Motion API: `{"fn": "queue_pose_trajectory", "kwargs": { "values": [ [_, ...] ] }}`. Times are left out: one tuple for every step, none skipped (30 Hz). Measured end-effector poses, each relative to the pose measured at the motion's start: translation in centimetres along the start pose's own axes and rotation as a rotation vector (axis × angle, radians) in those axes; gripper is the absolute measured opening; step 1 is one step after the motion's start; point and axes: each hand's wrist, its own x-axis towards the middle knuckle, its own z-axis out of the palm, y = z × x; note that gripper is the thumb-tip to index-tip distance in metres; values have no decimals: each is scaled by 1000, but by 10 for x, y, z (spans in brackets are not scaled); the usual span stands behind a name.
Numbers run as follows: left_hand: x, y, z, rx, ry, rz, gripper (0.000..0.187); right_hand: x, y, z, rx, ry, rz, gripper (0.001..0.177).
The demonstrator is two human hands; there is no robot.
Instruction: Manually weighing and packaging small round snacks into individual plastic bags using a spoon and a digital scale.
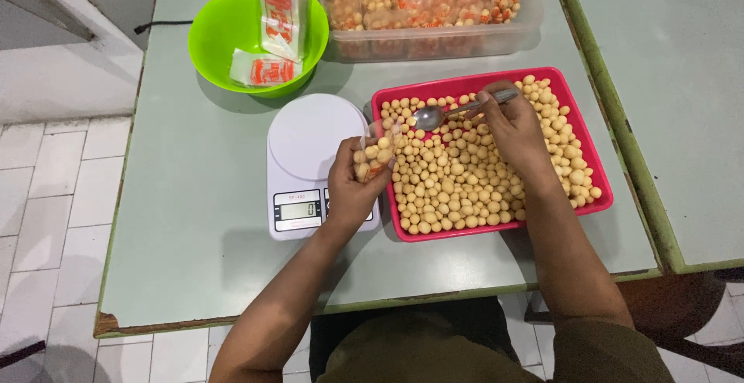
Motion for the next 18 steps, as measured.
{"fn": "queue_pose_trajectory", "kwargs": {
  "values": [
    [-1,-6,-1,0,1,-6,38,-1,-1,1,0,-1,6,17],
    [-2,-11,-2,31,-5,3,39,-1,-3,2,24,-31,42,18],
    [-2,-16,-3,62,-12,11,40,-2,-6,3,49,-60,78,19],
    [-3,-13,-2,62,-12,10,40,-1,-1,2,50,-60,79,19],
    [-3,-10,-1,49,-13,5,40,0,3,1,94,-53,97,19],
    [-4,-7,-1,36,-16,0,40,0,7,0,138,-46,115,19],
    [-3,-3,0,37,-16,0,40,-1,6,-1,139,-46,115,19],
    [-3,0,1,45,-12,-2,40,-2,4,-1,143,-2,144,19],
    [-3,4,1,53,-9,-3,39,-3,3,-2,148,43,173,19],
    [-2,2,1,54,-8,-1,39,-1,6,-3,148,41,171,19],
    [-1,1,0,69,-10,12,39,0,9,-4,134,48,199,19],
    [0,-1,-1,83,-13,21,39,0,12,-5,120,55,229,20],
    [-1,-3,-2,83,-12,22,39,-2,7,-3,120,54,229,20],
    [0,-4,-3,79,-4,27,38,-2,2,-3,124,59,238,21],
    [1,-5,-4,75,4,32,37,-3,-4,-2,128,65,248,21],
    [2,-2,-2,74,5,34,37,-3,-6,-5,128,63,246,21],
    [3,1,-2,70,14,33,37,-4,-8,-7,131,76,228,22],
    [4,5,-1,66,23,35,38,-3,-10,-9,134,88,206,23]
  ]
}}
